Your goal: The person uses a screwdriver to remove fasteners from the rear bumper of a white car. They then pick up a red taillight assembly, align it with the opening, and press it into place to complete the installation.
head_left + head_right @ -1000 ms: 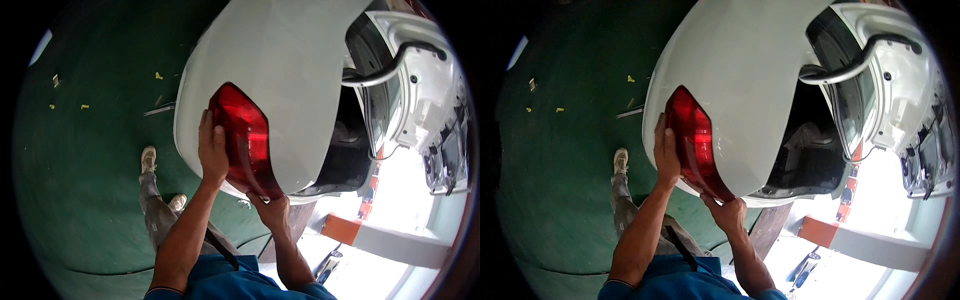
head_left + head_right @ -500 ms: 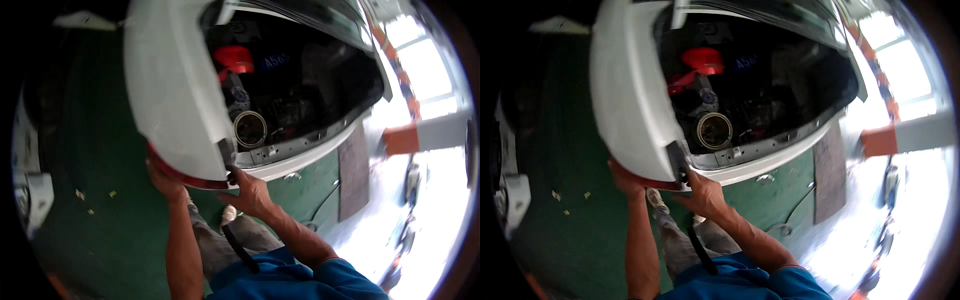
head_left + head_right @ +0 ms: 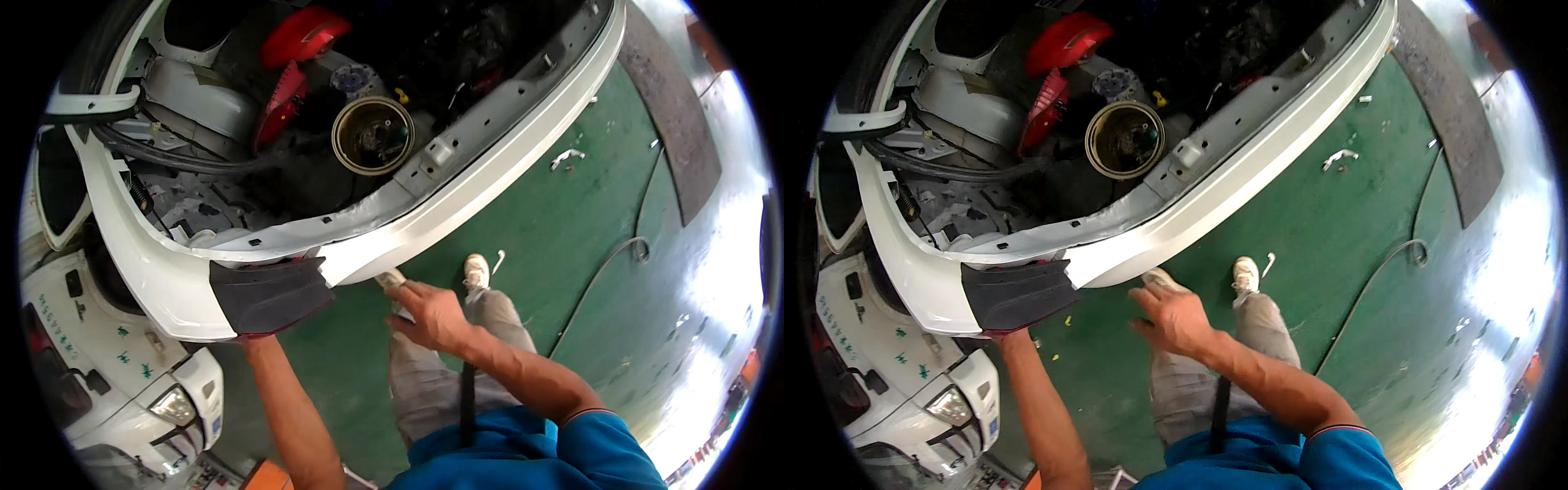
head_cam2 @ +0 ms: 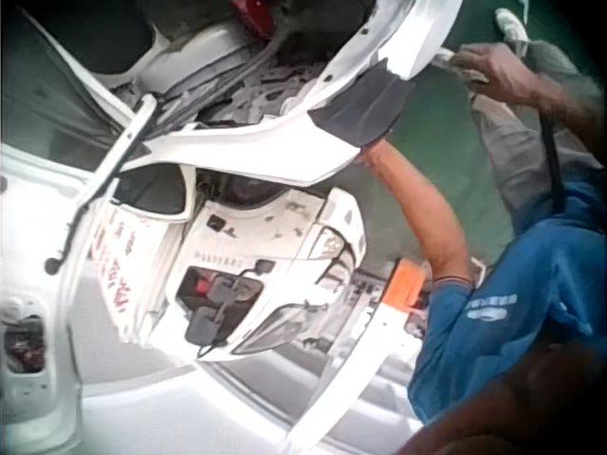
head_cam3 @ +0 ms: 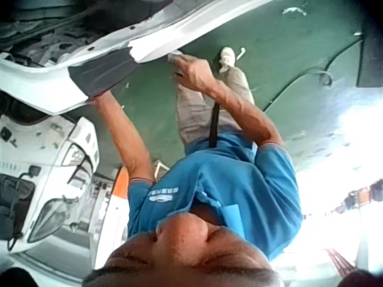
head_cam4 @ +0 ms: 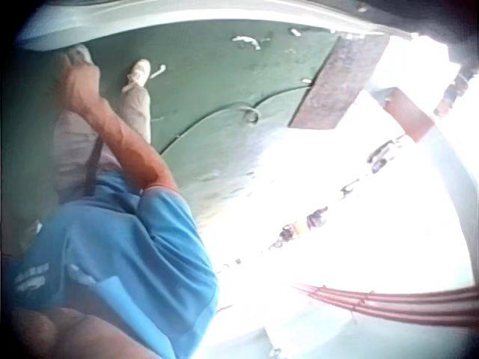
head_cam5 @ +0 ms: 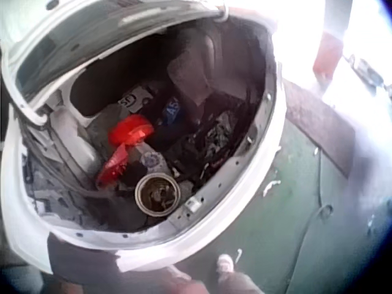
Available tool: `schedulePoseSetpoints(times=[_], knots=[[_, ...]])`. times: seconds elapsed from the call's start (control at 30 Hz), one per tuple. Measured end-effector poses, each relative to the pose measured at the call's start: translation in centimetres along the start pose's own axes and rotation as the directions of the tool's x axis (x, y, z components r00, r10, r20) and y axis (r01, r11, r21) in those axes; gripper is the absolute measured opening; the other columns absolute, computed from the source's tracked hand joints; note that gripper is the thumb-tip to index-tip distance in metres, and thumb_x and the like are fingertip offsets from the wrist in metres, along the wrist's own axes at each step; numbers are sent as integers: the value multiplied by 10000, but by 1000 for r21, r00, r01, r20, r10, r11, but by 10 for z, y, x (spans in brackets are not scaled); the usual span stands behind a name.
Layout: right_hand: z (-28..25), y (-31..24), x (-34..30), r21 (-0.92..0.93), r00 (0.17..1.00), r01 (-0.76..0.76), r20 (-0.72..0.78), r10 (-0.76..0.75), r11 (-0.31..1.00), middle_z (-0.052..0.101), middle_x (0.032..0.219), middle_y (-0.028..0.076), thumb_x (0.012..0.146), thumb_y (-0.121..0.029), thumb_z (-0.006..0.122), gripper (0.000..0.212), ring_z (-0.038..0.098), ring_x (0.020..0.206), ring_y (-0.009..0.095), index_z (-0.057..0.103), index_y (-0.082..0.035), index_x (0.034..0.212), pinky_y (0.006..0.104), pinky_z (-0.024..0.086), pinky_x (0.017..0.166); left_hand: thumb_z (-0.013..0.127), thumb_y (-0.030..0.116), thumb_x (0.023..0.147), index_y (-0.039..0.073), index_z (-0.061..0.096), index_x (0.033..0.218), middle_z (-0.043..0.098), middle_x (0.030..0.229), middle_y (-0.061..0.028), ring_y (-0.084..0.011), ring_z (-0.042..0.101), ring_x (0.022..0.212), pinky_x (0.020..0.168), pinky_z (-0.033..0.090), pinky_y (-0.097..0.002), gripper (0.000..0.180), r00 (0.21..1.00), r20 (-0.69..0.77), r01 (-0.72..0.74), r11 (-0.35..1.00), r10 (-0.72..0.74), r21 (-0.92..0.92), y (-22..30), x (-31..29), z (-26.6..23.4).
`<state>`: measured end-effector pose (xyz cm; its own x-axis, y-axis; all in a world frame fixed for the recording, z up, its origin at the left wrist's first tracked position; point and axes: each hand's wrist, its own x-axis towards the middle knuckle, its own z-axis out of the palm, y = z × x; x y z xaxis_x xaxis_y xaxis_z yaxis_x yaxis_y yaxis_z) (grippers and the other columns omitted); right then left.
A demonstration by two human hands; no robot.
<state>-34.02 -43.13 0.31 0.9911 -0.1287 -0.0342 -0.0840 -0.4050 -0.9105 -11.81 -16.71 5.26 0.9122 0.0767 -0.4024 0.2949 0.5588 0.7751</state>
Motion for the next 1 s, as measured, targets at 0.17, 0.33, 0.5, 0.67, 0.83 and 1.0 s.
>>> schedulePoseSetpoints(times=[0.17, 0.33, 0.5, 0.67, 0.83, 1.0], knots=[[-14, 17, 24, -5, 987, 120, -106, -119, 993, 677, 1055, 94, 748, -234, 837, 525, 679, 962, 305, 631, -61, 1200, 417, 574, 799, 472, 584, 1003, 119, 356, 1589, 423, 1595, -148, -350, 436, 1446, 1170, 404, -575, 757, 996, 51, -78, 990, 73, 117, -6, 6, 15], [-7, 22, 49, -34, 955, 244, -163, -246, 969, 642, 1176, 102, 710, -233, 866, 693, 638, 1071, 298, 572, -48, 1310, 411, 562, 858, 430, 638, 997, 134, 335, 1601, 405, 1611, -139, -362, 412, 1462, 1183, 381, -580, 793, 982, 93, -178, 972, 165, 153, -11, 9, -4], [14, -10, 63, 68, 937, 317, -175, -301, 946, 600, 1292, 154, 684, -298, 899, 857, 616, 1120, 349, 520, -26, 1402, 429, 542, 933, 389, 693, 990, 148, 315, 1614, 387, 1627, -130, -374, 389, 1478, 1195, 358, -585, 831, 949, 108, -312, 934, 297, 175, -10, 8, -27], [40, -38, 62, 60, 941, 242, -259, -219, 968, 619, 1273, 149, 710, -264, 873, 758, 642, 1068, 347, 558, -12, 1351, 423, 563, 900, 351, 721, 993, 148, 315, 1616, 382, 1634, -131, -387, 377, 1486, 1203, 341, -591, 847, 969, 95, -241, 957, 228, 160, 17, 0, -10], [54, -41, 60, 88, 914, 274, -334, -231, 958, 646, 1275, 150, 747, -221, 832, 601, 653, 1094, 329, 634, -28, 1281, 414, 568, 910, 465, 585, 1015, 57, 382, 1576, 456, 1577, -187, -388, 476, 1417, 1165, 390, -549, 775, 834, 542, -303, 907, 103, 293, 52, 20, -31], [60, -25, 62, 150, 899, 303, -372, -230, 941, 649, 1300, 140, 760, -204, 823, 554, 656, 1153, 308, 666, -41, 1266, 402, 571, 922, 472, 579, 1014, 54, 381, 1576, 458, 1574, -189, -387, 478, 1416, 1164, 391, -545, 774, 959, 262, -211, 887, 107, 411, 46, 15, -1]])
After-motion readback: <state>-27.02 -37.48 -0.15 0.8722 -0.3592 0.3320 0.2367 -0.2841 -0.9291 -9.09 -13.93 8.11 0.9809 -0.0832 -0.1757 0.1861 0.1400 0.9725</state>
